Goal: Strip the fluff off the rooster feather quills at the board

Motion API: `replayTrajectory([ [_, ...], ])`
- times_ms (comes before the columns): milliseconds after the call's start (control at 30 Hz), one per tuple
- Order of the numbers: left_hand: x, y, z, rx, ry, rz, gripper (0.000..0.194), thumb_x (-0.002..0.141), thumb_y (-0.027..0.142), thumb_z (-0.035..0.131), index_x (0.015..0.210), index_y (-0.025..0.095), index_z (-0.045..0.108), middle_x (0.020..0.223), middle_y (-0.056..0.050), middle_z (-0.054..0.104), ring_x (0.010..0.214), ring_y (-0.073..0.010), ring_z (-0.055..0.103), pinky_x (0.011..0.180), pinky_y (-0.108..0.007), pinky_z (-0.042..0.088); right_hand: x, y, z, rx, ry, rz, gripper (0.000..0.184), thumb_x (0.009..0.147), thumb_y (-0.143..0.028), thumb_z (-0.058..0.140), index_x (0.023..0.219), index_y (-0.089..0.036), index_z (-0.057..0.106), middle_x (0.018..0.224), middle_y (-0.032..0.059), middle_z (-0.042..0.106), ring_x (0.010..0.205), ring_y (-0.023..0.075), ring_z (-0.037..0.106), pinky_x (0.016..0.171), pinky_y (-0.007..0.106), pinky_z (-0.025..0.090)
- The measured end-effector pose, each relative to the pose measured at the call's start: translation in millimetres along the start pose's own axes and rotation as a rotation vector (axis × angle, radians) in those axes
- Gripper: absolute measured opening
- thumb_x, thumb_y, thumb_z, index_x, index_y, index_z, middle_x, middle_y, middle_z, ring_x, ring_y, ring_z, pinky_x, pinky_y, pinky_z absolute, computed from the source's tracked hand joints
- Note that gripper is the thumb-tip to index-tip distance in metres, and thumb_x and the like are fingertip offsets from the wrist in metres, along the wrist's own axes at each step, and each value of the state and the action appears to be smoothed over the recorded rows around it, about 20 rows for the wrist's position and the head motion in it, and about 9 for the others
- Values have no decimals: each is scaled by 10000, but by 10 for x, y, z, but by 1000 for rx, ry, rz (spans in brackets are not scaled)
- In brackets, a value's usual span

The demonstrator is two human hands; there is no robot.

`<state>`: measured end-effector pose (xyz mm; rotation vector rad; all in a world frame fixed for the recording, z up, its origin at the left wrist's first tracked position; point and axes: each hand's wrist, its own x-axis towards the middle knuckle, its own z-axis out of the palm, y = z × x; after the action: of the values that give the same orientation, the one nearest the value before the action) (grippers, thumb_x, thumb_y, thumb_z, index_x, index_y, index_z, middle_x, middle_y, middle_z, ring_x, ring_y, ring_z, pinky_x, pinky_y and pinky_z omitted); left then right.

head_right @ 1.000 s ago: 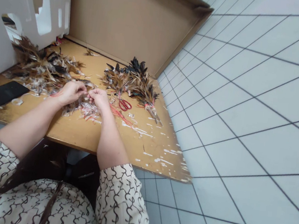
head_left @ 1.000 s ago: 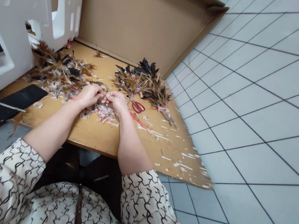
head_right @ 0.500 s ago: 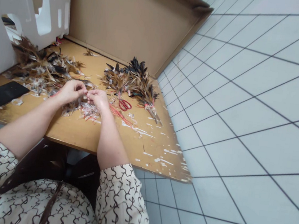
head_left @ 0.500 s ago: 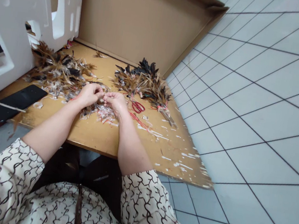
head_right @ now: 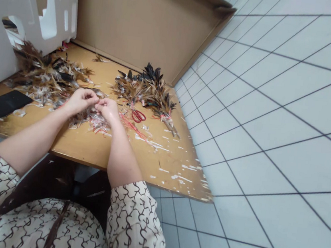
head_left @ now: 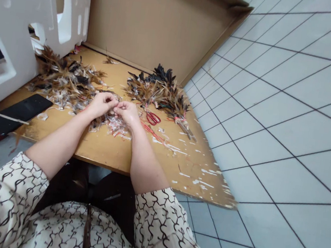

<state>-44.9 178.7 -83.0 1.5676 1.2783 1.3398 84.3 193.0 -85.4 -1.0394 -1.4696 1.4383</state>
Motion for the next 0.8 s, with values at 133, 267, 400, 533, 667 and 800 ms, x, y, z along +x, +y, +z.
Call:
replayTrajectory([
  [133, -5, 41, -27, -181, 60, -63, 166, 640, 329, 648, 641, 165, 620, 594, 14, 592, 560, -102, 492, 577, -224, 406, 6, 12, -39, 85, -7, -21, 158, 557, -128, 676, 573, -166, 524, 468, -56, 573, 415, 55, 486, 484, 194, 429],
  [267, -22, 71, -42, -224, 18, -105, 188, 570, 304, 719, 675, 156, 668, 595, 6, 628, 566, -110, 526, 605, -239, 440, 9, 13, -51, 116, -16, -37, 166, 557, -137, 692, 568, -163, 528, 476, -52, 577, 424, 54, 489, 499, 198, 439],
  [400, -33, 68, -29, -253, -28, -110, 156, 540, 237, 735, 643, 143, 666, 615, -1, 650, 582, -109, 544, 635, -243, 442, 6, 7, -42, 142, -29, -56, 186, 544, -139, 706, 558, -164, 522, 456, -59, 566, 418, 54, 490, 495, 195, 436],
  [533, -20, 34, -15, -189, -7, -120, 82, 565, 186, 691, 554, 142, 623, 535, 13, 608, 515, -91, 505, 587, -230, 421, 3, 8, -35, 136, -39, -54, 178, 538, -122, 705, 562, -159, 532, 465, -53, 577, 418, 53, 496, 488, 192, 433],
  [667, -5, 8, -7, -115, -8, -101, 99, 577, 181, 650, 513, 152, 580, 479, 28, 553, 463, -78, 445, 521, -213, 368, 0, 7, -33, 131, -40, -37, 153, 540, -107, 690, 562, -152, 545, 465, -46, 586, 412, 52, 497, 483, 190, 434],
  [800, -3, 3, -2, -96, -13, -88, 104, 588, 187, 617, 516, 152, 550, 478, 37, 530, 469, -75, 430, 510, -206, 338, -1, -3, -28, 146, 0, -13, 143, 541, -79, 661, 537, -152, 538, 454, -40, 590, 404, 55, 498, 476, 191, 435],
])
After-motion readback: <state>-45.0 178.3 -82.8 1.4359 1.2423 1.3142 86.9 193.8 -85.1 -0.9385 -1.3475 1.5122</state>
